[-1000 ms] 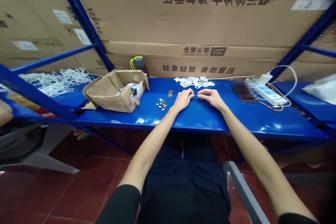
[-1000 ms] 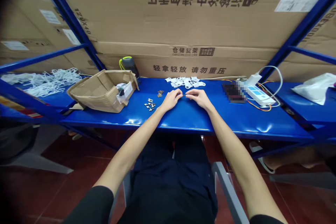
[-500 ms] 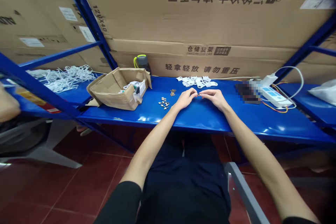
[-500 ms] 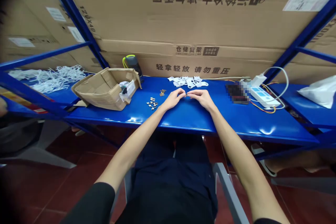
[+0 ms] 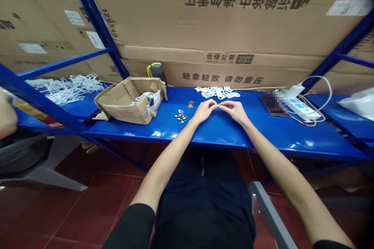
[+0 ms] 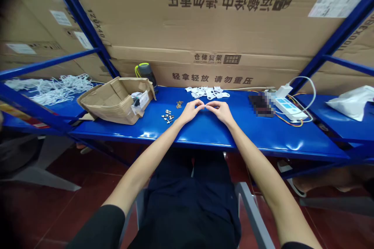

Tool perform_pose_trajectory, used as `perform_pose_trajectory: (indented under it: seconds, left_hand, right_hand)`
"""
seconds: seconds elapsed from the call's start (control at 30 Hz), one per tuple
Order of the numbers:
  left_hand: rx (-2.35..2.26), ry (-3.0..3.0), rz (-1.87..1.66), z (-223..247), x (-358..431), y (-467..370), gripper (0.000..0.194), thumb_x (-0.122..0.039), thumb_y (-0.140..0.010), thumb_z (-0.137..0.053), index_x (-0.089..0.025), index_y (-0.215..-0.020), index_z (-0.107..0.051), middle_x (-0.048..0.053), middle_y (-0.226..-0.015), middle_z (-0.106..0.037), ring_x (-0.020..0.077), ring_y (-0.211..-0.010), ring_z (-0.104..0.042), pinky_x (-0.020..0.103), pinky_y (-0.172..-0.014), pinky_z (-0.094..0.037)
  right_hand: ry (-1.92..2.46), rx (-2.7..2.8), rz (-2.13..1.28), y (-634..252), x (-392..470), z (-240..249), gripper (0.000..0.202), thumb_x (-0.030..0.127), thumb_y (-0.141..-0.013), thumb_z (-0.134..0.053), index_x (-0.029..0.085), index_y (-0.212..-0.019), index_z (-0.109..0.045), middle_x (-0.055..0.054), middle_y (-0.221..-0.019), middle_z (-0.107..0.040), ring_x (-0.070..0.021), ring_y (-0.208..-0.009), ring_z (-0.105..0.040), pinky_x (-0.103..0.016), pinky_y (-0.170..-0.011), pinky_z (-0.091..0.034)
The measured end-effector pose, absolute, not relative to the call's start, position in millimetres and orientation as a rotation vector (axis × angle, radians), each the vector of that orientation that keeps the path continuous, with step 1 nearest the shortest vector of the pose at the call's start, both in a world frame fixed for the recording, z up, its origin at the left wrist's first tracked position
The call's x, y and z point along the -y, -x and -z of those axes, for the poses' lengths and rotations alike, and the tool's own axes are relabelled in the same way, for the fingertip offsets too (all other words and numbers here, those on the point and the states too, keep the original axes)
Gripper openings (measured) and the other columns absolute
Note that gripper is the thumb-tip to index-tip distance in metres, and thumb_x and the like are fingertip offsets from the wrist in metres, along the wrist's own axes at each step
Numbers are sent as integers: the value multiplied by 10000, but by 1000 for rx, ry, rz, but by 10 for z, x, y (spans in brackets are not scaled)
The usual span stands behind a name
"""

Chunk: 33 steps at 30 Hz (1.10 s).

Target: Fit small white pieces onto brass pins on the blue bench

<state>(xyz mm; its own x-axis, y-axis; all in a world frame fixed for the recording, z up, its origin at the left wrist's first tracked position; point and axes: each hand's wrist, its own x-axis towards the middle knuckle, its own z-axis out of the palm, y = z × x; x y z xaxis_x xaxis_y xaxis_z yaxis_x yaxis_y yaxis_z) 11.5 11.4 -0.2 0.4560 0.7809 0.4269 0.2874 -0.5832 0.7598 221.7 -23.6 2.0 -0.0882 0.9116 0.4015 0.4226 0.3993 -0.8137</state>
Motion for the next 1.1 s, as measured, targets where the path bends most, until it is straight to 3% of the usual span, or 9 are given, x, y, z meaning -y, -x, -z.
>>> perform_pose_trajectory:
  seconds: [0.27,0.53,0.6,0.67,0.8,1.1]
  left_hand:
    - [-957,-2272,-975,-23,-96,-79,216,-344,-1052,-614,-211,-1010,-780,24,-1010,-820,207,-977,-733,304,-931,-527]
    - [-1258,-2460,-861,-144,58,-21,187,-354,-1053,-637,-252,-1035,-792,67,-1174,-785,298,-1170,-642,450,-1107,-410]
    - [-1411,-2439,-950,-235,118,133,252,-337,-1090,-550,-230,-1109,-777,122,-1283,-736,332,-1241,-593,489,-1122,-379]
    - [-1700,-2434,-1048,-326,178,353,298,-345,-1105,-502,-240,-1124,-780,130,-1231,-737,341,-1211,-590,487,-1084,-393]
    - [-1872,-2582,-796,-407,294,763,286,-325,-1083,-540,-249,-1106,-814,125,-1178,-736,354,-1158,-596,496,-1036,-407]
    - [-1960,-2680,-456,-278,387,726,456,-150,-1052,-415,-237,-1313,-779,165,-1248,-704,369,-1192,-588,507,-998,-402]
  right_hand:
    - [1227,1716,-669,-2272,221,3,334,551,-853,-791,241,-955,-861,-64,-1035,-851,-338,-1052,-777,-462,-1016,-580]
    - [1290,1904,-425,-2205,240,3,278,510,-896,-726,257,-866,-839,-63,-897,-819,-273,-823,-725,-436,-877,-569]
    - [1261,1959,-428,-2145,277,-20,252,496,-891,-743,266,-848,-837,-60,-905,-810,-269,-863,-717,-432,-914,-558]
    - [1193,2050,-446,-2068,325,-44,237,490,-901,-749,272,-860,-834,-62,-987,-804,-269,-957,-716,-435,-989,-537]
    - [1023,2250,-495,-1916,413,-82,260,500,-950,-716,262,-916,-815,-86,-1127,-758,-281,-1082,-682,-465,-1043,-512]
    - [895,2344,-508,-1826,497,-109,256,500,-981,-696,266,-963,-798,-81,-1162,-741,-277,-1113,-659,-460,-1055,-500]
